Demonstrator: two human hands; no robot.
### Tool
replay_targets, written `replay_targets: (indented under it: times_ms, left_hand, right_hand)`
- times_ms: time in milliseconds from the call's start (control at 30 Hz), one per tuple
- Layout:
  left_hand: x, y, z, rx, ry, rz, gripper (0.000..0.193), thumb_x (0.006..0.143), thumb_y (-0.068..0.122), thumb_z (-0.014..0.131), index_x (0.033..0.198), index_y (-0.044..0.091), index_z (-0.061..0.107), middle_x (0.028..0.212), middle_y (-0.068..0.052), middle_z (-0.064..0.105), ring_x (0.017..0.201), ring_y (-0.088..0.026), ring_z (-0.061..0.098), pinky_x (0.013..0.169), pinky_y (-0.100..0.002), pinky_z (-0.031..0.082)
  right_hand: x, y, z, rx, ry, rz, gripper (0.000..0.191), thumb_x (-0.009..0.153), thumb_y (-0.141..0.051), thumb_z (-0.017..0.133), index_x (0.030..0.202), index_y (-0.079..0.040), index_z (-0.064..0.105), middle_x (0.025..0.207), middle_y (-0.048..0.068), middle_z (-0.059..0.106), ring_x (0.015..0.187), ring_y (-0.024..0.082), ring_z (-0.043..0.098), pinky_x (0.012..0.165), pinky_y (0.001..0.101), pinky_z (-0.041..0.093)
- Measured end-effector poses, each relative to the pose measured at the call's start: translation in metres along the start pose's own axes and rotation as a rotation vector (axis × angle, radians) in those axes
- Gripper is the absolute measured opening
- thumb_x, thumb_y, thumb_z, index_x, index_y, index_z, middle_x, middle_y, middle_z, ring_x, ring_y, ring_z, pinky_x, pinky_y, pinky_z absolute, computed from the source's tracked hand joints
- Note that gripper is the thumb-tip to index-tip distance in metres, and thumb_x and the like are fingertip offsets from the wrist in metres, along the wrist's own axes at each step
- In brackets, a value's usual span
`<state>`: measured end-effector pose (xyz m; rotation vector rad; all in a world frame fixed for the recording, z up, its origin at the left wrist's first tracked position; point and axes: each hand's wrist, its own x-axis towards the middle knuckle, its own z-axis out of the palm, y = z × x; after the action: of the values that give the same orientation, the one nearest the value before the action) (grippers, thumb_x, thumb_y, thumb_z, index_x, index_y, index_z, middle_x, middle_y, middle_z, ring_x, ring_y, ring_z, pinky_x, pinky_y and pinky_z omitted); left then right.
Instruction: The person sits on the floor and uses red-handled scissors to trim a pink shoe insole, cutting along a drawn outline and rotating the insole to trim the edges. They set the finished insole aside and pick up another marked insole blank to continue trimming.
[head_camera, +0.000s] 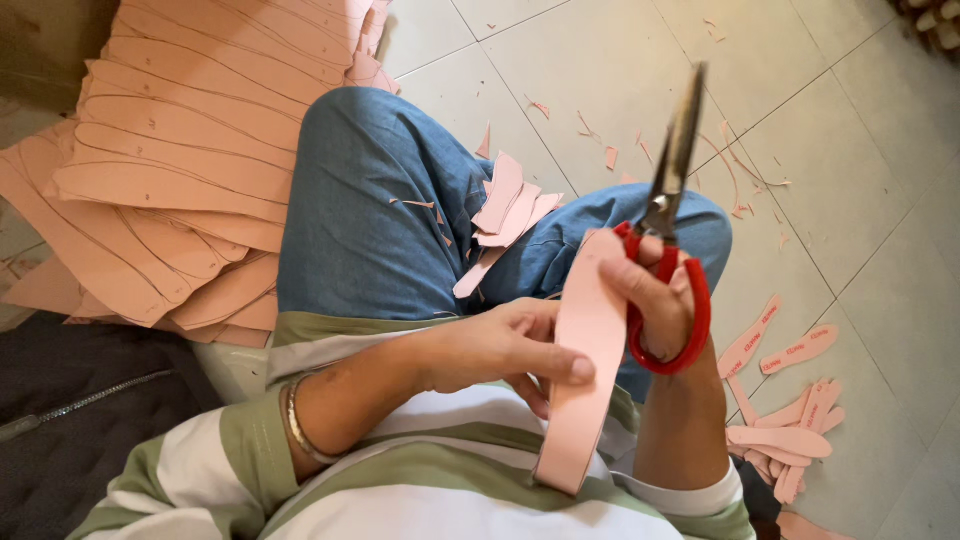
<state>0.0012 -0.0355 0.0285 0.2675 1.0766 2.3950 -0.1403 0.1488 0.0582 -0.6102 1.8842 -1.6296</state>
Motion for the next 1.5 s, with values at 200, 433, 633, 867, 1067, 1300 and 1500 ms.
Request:
replay_targets:
  times_ms: [200, 433, 633, 867, 1067, 1300, 1500]
  left_hand:
    - [-0.036, 0.026, -0.023, 0.060, -0.058, 0.120, 0.042, 0.102, 0.023, 0.064, 0.136, 0.000, 0.062, 0.093, -0.006, 0.070, 0.073, -0.010, 0.067, 0.064, -0.025, 0.057]
    - [-0.039, 0.031, -0.020, 0.205, 0.134, 0.111, 0.038, 0.101, 0.019, 0.062, 0.132, -0.003, 0.062, 0.086, -0.001, 0.069, 0.069, -0.004, 0.064, 0.061, -0.021, 0.056]
    - [-0.069, 0.054, -0.044, 0.504, 0.301, 0.034, 0.033, 0.096, 0.018, 0.064, 0.124, 0.002, 0.074, 0.071, -0.006, 0.066, 0.053, -0.006, 0.054, 0.044, -0.023, 0.045]
    - [-0.088, 0.070, -0.054, -0.268, -0.092, 0.654, 0.097, 0.091, 0.055, 0.075, 0.158, 0.002, 0.030, 0.111, -0.025, 0.071, 0.098, -0.029, 0.074, 0.089, -0.033, 0.060]
    - [-0.036, 0.011, -0.026, -0.274, -0.172, 0.796, 0.118, 0.088, 0.044, 0.086, 0.166, 0.024, 0.000, 0.158, -0.008, 0.042, 0.139, -0.024, 0.055, 0.118, -0.044, 0.049]
    - [-0.002, 0.008, 0.007, 0.033, 0.441, 0.684, 0.037, 0.100, 0.013, 0.066, 0.130, -0.006, 0.060, 0.123, -0.013, 0.069, 0.102, -0.015, 0.069, 0.087, -0.033, 0.062]
    - [-0.017, 0.014, 0.015, -0.092, 0.561, 0.711, 0.034, 0.102, 0.012, 0.063, 0.132, -0.003, 0.061, 0.107, -0.012, 0.074, 0.087, -0.015, 0.075, 0.074, -0.029, 0.064]
  right_hand:
    - [0.003, -0.017, -0.009, 0.348, 0.165, -0.141, 0.020, 0.097, -0.010, 0.057, 0.108, 0.007, 0.061, 0.094, 0.015, 0.068, 0.082, 0.023, 0.070, 0.077, 0.0360, 0.059]
    - [0.000, -0.013, 0.004, 0.387, 0.368, -0.316, 0.026, 0.097, -0.008, 0.058, 0.117, 0.008, 0.060, 0.101, 0.016, 0.069, 0.092, 0.025, 0.071, 0.089, 0.0402, 0.062]
    - [-0.013, -0.018, -0.013, 0.049, 0.267, -0.220, 0.017, 0.097, -0.008, 0.059, 0.102, 0.007, 0.066, 0.087, 0.014, 0.067, 0.076, 0.017, 0.063, 0.071, 0.0291, 0.052]
    - [-0.026, -0.003, 0.008, 0.206, 0.279, -0.108, 0.020, 0.100, -0.013, 0.060, 0.104, 0.005, 0.067, 0.084, 0.010, 0.068, 0.066, 0.015, 0.062, 0.062, 0.0269, 0.051]
    - [-0.035, 0.004, 0.037, 0.483, 0.284, -0.137, 0.019, 0.103, -0.016, 0.061, 0.108, 0.003, 0.063, 0.084, 0.008, 0.066, 0.069, 0.014, 0.062, 0.063, 0.0271, 0.052]
    - [-0.041, 0.018, 0.044, 0.136, 0.025, -0.237, 0.036, 0.107, -0.029, 0.061, 0.114, 0.006, 0.064, 0.083, 0.010, 0.064, 0.067, 0.014, 0.057, 0.064, 0.0270, 0.046]
    - [-0.054, 0.022, 0.049, -0.089, -0.100, -0.215, 0.091, 0.093, -0.077, 0.054, 0.134, 0.005, 0.057, 0.106, 0.009, 0.060, 0.084, 0.014, 0.056, 0.075, 0.0286, 0.046]
